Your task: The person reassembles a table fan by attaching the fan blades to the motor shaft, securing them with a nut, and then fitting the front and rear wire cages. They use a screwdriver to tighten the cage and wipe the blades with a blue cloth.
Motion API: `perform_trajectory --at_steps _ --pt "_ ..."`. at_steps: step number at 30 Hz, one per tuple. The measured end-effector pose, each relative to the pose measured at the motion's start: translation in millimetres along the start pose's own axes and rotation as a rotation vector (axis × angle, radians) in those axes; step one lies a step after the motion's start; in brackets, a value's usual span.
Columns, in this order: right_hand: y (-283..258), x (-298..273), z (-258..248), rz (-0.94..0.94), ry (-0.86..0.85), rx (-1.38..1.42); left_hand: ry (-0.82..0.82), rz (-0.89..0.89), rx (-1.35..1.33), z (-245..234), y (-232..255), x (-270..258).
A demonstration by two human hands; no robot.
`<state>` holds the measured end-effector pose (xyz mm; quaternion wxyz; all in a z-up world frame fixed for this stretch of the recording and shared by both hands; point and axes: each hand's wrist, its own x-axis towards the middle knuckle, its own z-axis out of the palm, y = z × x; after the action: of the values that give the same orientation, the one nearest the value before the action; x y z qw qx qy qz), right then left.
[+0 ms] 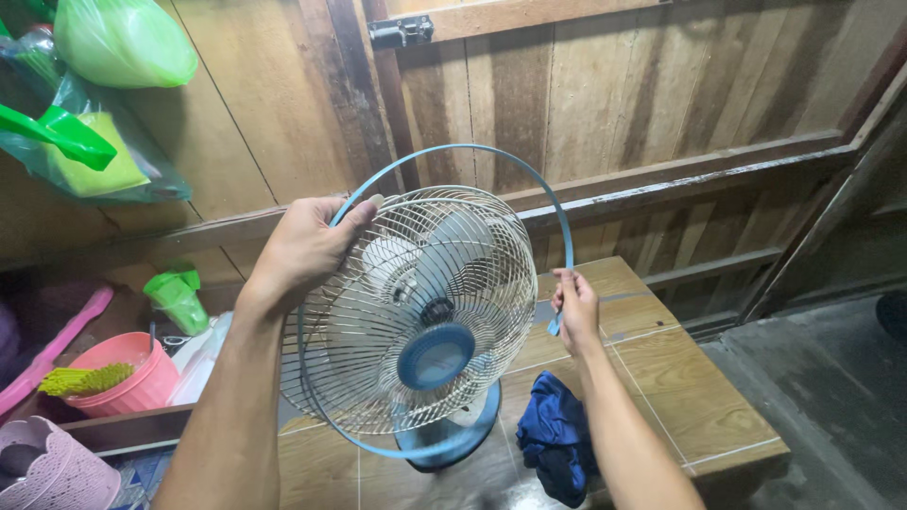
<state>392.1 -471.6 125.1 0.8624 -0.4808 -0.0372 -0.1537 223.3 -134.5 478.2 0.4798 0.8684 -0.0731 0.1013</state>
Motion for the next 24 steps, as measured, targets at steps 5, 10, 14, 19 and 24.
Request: perform_trajectory --at_steps 5,10,14,19,24 --pt "26.7 -51.6 24.0 0.055 -0.033 0.308 -0.020 0.071 -0.105 8.4 -12.3 4.8" --pt "19.2 -95.8 59.4 0.125 -0.072 0.466 -0.018 0.099 -0.146 17.2 -20.7 11.9" --pt "5.5 -110.7 74.9 0.081 0.000 0.448 0.003 0.084 -0.166 21.9 -18.8 8.7" --pt "-11.6 -120.6 81.8 0.153 0.025 0.520 0.033 0.069 -0.169 28.0 -7.4 2.8" --pt "-5.7 -111.6 74.7 0.234 -0.043 0.706 0.019 0.060 -0.190 27.6 4.0 -6.5"
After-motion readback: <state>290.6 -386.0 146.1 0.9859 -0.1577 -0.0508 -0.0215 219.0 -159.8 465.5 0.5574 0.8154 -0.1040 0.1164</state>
